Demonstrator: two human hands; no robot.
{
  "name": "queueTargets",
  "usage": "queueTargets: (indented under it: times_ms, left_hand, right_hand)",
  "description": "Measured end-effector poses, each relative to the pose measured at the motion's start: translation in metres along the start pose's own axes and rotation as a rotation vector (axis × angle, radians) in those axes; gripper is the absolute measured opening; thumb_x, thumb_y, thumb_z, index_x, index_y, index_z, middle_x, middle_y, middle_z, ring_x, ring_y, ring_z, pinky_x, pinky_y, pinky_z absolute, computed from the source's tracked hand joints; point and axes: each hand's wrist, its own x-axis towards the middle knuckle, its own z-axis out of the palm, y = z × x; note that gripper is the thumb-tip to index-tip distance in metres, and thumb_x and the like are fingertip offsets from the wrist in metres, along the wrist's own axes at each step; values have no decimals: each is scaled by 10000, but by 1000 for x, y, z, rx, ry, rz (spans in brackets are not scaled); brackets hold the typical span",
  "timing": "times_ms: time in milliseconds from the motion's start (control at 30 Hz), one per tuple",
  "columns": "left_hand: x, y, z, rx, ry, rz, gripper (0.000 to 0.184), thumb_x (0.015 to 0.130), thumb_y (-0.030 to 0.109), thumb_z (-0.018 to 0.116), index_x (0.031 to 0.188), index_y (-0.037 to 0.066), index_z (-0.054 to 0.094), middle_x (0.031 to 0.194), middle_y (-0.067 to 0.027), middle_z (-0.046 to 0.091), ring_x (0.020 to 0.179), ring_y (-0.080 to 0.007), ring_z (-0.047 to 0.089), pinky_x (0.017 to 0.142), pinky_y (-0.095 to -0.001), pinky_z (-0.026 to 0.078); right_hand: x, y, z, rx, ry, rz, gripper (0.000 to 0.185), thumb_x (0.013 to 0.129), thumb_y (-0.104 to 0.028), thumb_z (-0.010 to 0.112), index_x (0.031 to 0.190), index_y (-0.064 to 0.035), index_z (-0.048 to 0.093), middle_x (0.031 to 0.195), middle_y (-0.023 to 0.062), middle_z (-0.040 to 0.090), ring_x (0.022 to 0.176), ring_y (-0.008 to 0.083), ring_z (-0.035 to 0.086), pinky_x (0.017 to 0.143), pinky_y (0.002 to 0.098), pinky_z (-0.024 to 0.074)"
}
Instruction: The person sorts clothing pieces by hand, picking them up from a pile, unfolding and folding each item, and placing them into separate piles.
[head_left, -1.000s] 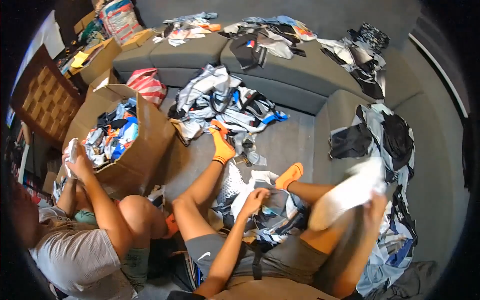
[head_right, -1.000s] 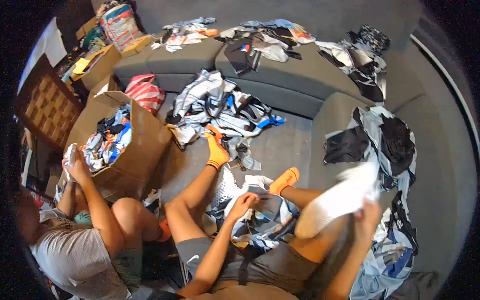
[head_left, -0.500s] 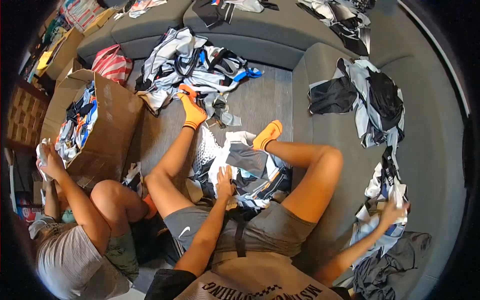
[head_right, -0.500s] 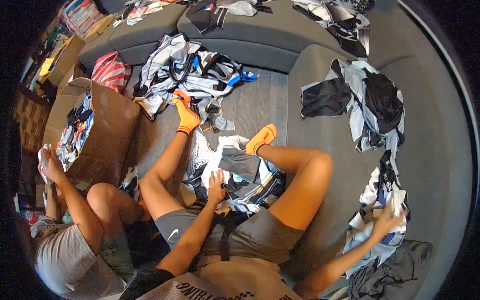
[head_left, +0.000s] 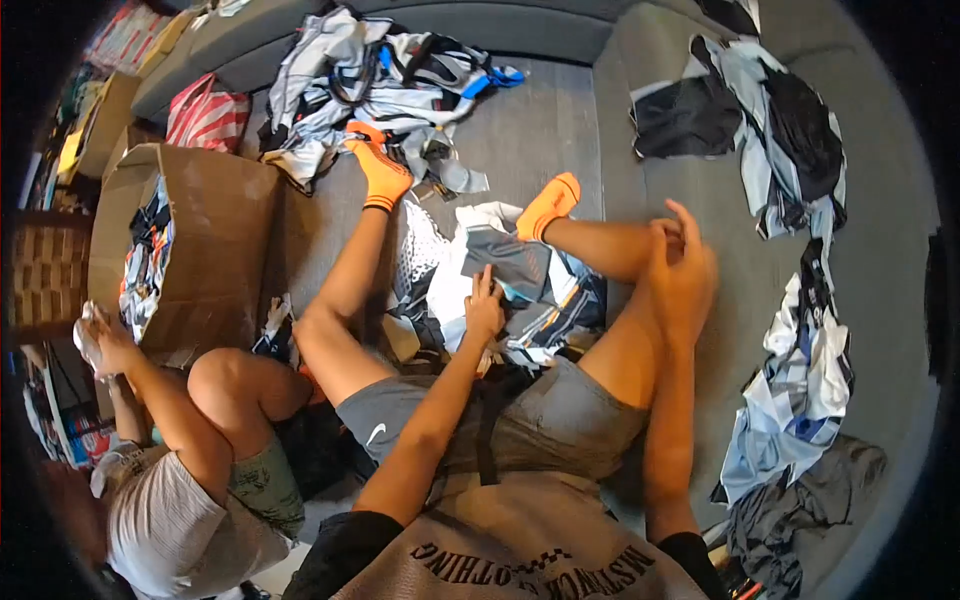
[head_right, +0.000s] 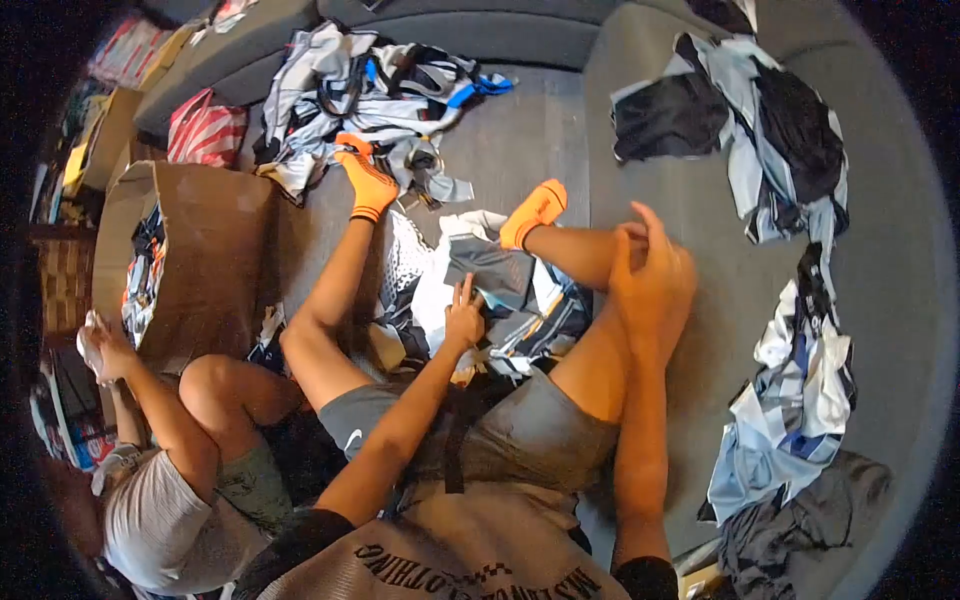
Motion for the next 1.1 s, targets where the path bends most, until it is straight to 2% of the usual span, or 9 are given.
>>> queueTargets:
  times_ms: [167,333,467,533,733,833,967,1067,1100]
  left_hand:
    - [18,7,-5,-355,-2,-92,614,729,48,484,1334,62,382,1475,-155,166,1304,-382,253,905,-465,386]
    - [27,0,-22,-643,494,116,695,745,-23,460,1400,30,235,1470,-152,186,1309,-367,250,960,-423,367]
    - [14,9,-85,-913,346,128,675,788,-58,451,1415,44,223,1475,-139,174,1320,-310,243,975,-331,362]
    - [6,16,-121,-1029,331,139,661,803,-51,455,1415,46,225,1476,-133,172,1315,-291,255,966,-338,374]
    - [-30,47,-251,-1338,288,238,552,867,-6,451,1392,30,284,1467,-124,193,1264,-218,336,923,-335,421]
    - [-48,51,-299,-1599,352,460,438,860,20,449,1295,-28,431,1388,-169,339,1176,-217,418,923,-315,406]
    - [-52,35,-316,-2171,327,472,361,835,44,478,1183,-28,544,1234,-167,505,1031,-212,521,908,-328,408]
    - [-27,6,-273,-2321,179,627,332,835,54,482,1153,-8,556,1139,-136,565,997,-191,543,890,-292,408]
    - [-23,16,-263,-2382,170,359,328,847,79,486,1161,4,542,1098,-124,574,970,-176,546,871,-278,412]
  right_hand:
    - [0,2,-2,-82,44,-126,281,819,-173,589,1097,-136,603,831,-9,657,744,188,580,739,287,422]
    - [10,4,11,-119,13,-159,264,807,-146,591,1069,-122,615,868,12,650,760,162,579,731,264,427]
    - [39,17,47,811,-360,-37,264,777,-91,591,1040,-100,621,877,16,639,777,129,565,726,235,429]
    - [52,2,65,743,-413,-151,289,765,-48,558,1052,-26,585,932,80,634,875,168,575,842,274,425]
    - [49,-19,120,703,-553,-459,376,771,-28,561,1146,-16,528,1079,89,549,917,145,509,811,254,417]
    - [42,-17,120,791,-590,-525,424,765,-25,561,1183,-3,494,1147,113,514,961,149,493,835,260,408]
    - [38,-21,95,1148,-669,-231,361,722,3,596,1080,-6,552,1042,90,602,950,165,535,817,260,428]
    - [33,8,133,927,-757,-254,250,745,-47,598,988,8,578,940,59,599,825,140,537,720,257,449]
    - [25,16,158,916,-785,-263,187,764,-82,588,930,3,575,889,44,578,789,128,520,676,257,441]
